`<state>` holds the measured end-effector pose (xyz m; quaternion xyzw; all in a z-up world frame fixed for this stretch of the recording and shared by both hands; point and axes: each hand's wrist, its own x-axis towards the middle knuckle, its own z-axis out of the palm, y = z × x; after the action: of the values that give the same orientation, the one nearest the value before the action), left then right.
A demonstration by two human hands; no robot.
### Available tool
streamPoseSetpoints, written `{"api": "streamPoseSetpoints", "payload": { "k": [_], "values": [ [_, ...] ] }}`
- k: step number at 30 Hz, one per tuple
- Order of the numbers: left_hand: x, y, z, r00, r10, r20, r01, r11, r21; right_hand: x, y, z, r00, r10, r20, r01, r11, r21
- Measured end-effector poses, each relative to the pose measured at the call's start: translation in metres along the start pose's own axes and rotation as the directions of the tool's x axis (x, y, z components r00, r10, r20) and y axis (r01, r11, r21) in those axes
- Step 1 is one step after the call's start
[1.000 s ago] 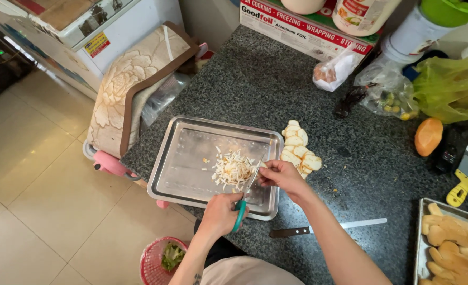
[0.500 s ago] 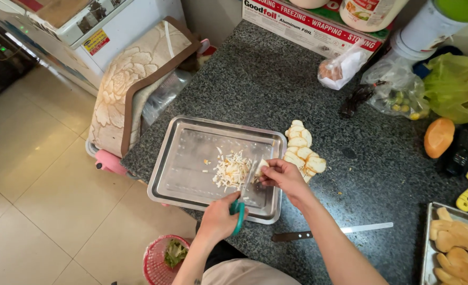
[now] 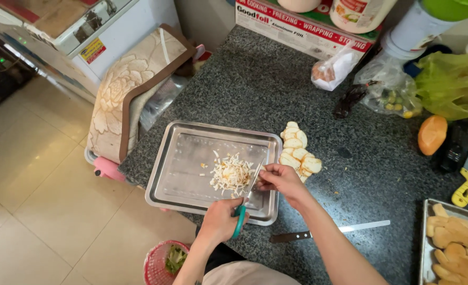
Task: Cutting pieces of bread into small shreds using scissors on a metal tray.
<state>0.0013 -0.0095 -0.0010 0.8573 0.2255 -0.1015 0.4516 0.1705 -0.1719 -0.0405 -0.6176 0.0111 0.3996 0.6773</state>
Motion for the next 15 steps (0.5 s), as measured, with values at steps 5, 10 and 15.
{"api": "streamPoseSetpoints", "payload": {
  "k": [5,10,15],
  "values": [
    [-0.012,0.022,-0.013,0.994,-0.066,0.091,0.085,0.971,-0.223,-0.001,-0.001,-0.002,1.000,0.006,-0.013,-0.006,0.999,-0.037],
    [-0.012,0.013,-0.010,0.995,-0.081,0.058,0.092,0.965,-0.246,-0.004,-0.006,0.005,0.998,-0.015,-0.053,0.013,0.999,-0.045],
    [-0.009,-0.004,-0.007,0.996,-0.052,-0.071,0.056,0.997,0.047,0.001,-0.003,0.007,0.995,-0.076,-0.069,0.079,0.996,0.039]
  ]
}}
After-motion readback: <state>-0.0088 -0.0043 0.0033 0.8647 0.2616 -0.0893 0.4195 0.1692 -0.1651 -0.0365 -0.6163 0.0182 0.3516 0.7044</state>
